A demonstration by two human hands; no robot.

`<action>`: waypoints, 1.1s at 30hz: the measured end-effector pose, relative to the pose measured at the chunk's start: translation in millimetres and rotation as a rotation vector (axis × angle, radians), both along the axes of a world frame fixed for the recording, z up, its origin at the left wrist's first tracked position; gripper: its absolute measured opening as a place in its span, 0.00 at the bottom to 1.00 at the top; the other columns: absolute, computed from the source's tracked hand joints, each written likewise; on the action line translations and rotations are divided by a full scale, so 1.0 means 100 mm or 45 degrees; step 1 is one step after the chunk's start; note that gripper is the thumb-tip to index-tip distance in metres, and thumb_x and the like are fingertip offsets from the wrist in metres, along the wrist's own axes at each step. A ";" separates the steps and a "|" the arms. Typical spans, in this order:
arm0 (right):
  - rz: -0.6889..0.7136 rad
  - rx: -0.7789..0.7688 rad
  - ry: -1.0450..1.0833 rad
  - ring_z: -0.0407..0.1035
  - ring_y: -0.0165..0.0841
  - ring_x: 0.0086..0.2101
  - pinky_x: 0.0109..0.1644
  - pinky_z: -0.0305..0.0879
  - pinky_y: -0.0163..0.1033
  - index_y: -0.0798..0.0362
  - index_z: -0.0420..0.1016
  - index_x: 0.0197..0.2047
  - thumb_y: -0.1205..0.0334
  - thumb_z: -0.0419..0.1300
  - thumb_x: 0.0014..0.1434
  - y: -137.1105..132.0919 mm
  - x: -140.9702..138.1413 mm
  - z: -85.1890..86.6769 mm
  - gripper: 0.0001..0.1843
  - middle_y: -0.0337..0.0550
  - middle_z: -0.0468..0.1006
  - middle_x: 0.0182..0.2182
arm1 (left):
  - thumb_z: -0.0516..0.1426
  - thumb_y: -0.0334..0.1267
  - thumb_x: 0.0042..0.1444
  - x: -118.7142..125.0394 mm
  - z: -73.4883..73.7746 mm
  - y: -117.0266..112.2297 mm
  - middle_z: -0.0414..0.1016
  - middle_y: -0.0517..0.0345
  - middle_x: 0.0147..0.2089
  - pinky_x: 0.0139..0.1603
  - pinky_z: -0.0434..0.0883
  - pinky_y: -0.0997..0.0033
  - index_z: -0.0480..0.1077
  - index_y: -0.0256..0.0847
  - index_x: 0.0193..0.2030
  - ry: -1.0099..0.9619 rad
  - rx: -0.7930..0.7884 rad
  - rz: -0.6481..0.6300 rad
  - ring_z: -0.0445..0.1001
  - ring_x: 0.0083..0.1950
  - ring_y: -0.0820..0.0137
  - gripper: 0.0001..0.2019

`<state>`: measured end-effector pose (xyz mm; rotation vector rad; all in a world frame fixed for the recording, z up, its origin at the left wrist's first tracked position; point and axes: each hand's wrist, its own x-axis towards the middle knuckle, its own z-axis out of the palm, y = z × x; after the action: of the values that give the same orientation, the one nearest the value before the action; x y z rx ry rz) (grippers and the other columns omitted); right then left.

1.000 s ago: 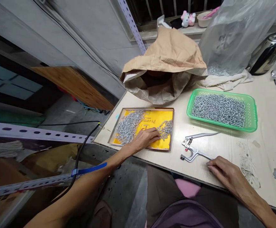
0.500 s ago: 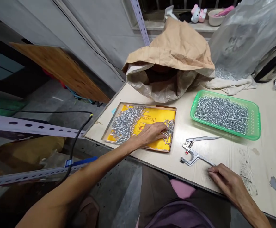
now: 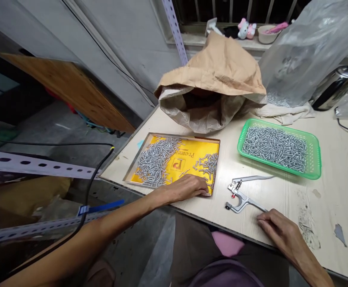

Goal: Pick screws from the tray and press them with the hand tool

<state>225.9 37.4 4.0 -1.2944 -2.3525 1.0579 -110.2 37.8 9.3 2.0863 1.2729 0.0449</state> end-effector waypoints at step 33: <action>0.032 0.431 0.110 0.72 0.32 0.33 0.34 0.68 0.35 0.51 0.73 0.38 0.55 0.45 0.67 -0.14 0.20 0.11 0.17 0.45 0.75 0.34 | 0.57 0.29 0.37 0.25 0.07 -0.01 0.53 0.66 0.11 0.23 0.51 0.77 0.62 0.38 0.11 0.135 -0.255 0.467 0.56 0.18 0.77 0.10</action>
<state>245.8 23.1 15.3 -1.0750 -2.3582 0.6669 -85.3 36.5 16.6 1.6854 1.6406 -0.0307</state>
